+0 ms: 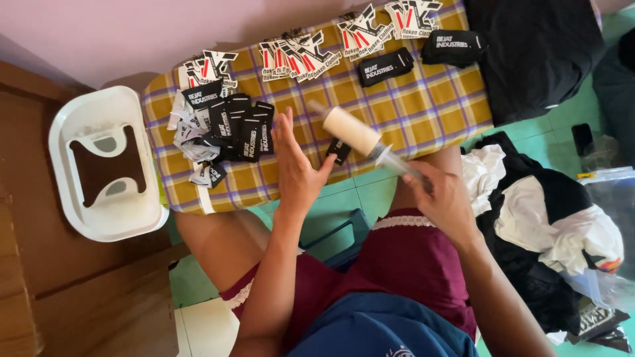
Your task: The person is preparing and cleaning clothing labels by picking them up individually and using a lint roller on them.
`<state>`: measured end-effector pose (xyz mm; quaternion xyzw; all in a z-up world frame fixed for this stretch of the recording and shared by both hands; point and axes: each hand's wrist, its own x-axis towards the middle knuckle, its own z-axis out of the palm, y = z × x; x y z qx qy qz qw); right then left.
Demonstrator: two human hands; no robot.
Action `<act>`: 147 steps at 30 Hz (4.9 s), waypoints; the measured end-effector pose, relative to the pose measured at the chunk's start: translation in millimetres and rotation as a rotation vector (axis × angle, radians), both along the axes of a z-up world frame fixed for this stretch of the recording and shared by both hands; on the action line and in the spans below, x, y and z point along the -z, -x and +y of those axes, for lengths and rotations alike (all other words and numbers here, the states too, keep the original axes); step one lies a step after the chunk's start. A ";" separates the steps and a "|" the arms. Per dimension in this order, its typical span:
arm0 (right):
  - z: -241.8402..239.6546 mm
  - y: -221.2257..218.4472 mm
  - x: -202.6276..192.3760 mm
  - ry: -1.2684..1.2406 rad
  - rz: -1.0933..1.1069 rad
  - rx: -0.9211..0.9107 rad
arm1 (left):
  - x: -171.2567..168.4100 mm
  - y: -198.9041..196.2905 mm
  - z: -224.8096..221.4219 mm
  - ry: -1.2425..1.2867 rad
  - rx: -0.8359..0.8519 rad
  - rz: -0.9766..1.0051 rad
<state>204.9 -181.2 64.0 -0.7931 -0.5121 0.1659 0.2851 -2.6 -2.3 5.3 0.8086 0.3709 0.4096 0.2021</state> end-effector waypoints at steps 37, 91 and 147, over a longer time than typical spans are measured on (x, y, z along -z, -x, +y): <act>32.0 -8.8 9.3 0.012 -0.267 -0.151 | -4.2 3.4 9.1 0.143 0.076 0.212; 86.2 -26.1 25.7 -0.040 -0.054 -0.157 | -1.9 -1.9 3.6 -0.056 0.023 0.304; 90.8 -28.2 35.6 -0.155 0.140 0.083 | -18.2 9.0 -11.2 -0.215 0.231 0.306</act>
